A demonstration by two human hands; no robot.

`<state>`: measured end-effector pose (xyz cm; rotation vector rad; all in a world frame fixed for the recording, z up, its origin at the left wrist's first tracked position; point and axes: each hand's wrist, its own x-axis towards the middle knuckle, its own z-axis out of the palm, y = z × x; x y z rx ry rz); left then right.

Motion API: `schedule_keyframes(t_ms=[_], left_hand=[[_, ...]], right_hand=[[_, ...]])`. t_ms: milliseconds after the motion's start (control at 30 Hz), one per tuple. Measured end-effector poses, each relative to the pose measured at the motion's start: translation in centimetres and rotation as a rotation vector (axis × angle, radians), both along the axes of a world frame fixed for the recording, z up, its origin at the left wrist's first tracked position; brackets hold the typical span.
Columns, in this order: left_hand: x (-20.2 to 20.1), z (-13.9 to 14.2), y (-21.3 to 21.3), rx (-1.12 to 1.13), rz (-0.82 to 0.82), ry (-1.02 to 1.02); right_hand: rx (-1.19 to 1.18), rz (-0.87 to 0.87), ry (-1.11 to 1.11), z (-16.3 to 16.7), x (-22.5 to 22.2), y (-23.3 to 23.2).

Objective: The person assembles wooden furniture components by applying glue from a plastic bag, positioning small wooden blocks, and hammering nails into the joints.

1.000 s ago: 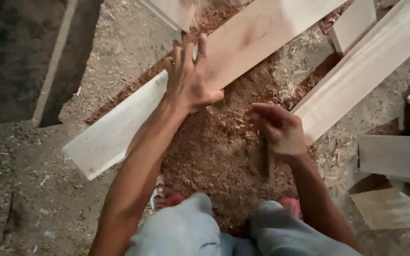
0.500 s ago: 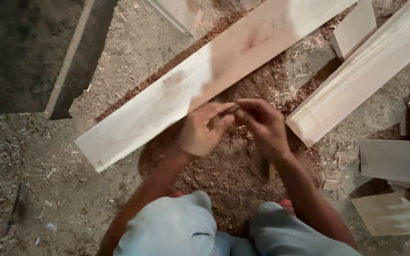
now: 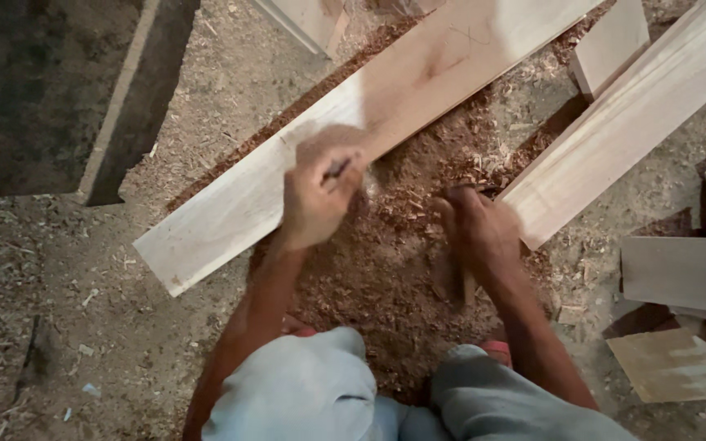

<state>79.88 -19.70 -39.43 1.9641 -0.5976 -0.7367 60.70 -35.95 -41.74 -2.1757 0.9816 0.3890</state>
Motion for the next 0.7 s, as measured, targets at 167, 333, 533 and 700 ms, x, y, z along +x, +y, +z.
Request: schedule_keyframes(t_ms=[167,333,533,700], left_hand=[[2.6,-1.6,-2.8,-0.074,-0.010,-0.281],[2.5,-2.3,-3.2,-0.294,-0.029,-0.643],[2.6,-1.5,-2.8,-0.354,-0.011,-0.619],[2.9,-1.6,-2.7,-0.391,-0.050,-0.697]], right_hand=[[-0.112,0.020,0.288,-2.4,-2.4,0.5],[-0.223,-0.042,0.228,-5.1,-4.1,0.9],[0.274,-0.345,-0.201,-2.3,-5.1,0.7],[-0.133,0.024,-0.631,2.4,-4.2,1.4]])
